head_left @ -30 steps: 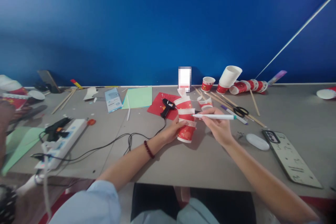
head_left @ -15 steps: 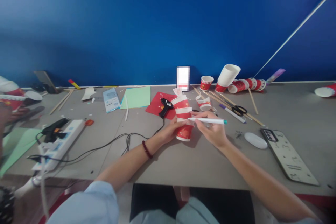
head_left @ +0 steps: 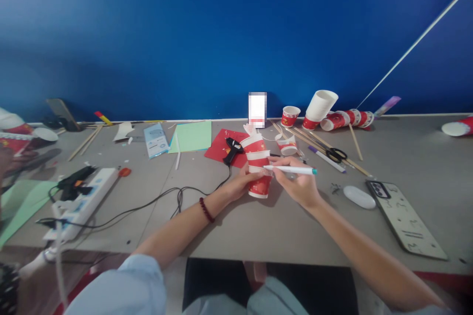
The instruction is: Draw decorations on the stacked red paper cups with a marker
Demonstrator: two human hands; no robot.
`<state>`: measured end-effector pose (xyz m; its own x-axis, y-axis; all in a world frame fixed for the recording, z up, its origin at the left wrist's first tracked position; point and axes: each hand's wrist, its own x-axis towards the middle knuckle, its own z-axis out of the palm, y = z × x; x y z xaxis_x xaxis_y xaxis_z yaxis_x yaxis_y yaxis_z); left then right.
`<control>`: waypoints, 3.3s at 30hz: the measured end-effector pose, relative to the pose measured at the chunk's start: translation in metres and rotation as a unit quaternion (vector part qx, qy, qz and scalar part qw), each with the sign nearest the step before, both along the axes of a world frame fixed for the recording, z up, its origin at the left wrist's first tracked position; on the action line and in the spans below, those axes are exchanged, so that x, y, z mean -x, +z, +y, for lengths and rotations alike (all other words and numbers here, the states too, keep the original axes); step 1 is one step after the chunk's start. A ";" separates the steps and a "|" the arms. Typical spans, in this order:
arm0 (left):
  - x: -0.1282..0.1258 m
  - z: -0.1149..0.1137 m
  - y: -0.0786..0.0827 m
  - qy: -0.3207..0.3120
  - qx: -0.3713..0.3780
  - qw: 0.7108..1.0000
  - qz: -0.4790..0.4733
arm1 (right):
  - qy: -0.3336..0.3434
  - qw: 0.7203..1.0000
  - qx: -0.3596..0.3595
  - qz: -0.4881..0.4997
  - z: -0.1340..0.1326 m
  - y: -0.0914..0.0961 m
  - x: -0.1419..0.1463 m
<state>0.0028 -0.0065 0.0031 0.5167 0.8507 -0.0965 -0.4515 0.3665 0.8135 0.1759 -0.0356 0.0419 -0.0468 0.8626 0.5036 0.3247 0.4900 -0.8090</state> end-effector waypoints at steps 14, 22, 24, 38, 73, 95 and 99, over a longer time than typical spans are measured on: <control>0.001 0.002 -0.004 -0.002 0.006 1.000 0.003 | -0.028 0.999 -0.033 0.005 0.000 -0.006 0.001; 0.001 0.001 0.000 -0.007 0.002 1.000 0.005 | -0.014 0.999 -0.035 0.030 0.000 -0.004 0.000; 0.002 0.001 0.000 -0.007 0.003 1.000 0.006 | -0.013 0.999 -0.040 0.030 0.001 -0.003 0.000; 0.002 0.002 -0.005 -0.015 0.004 1.000 0.004 | -0.002 0.998 -0.044 0.036 0.001 -0.006 -0.001; 0.004 0.002 0.000 -0.044 -0.008 0.999 -0.026 | 0.017 0.994 0.015 0.109 -0.001 -0.007 -0.001; 0.005 0.002 -0.001 -0.037 -0.021 0.999 -0.023 | -0.004 0.997 -0.008 0.076 -0.004 -0.004 0.003; 0.004 0.002 -0.002 -0.034 -0.013 0.999 -0.023 | -0.009 0.996 -0.006 0.090 -0.003 -0.005 0.002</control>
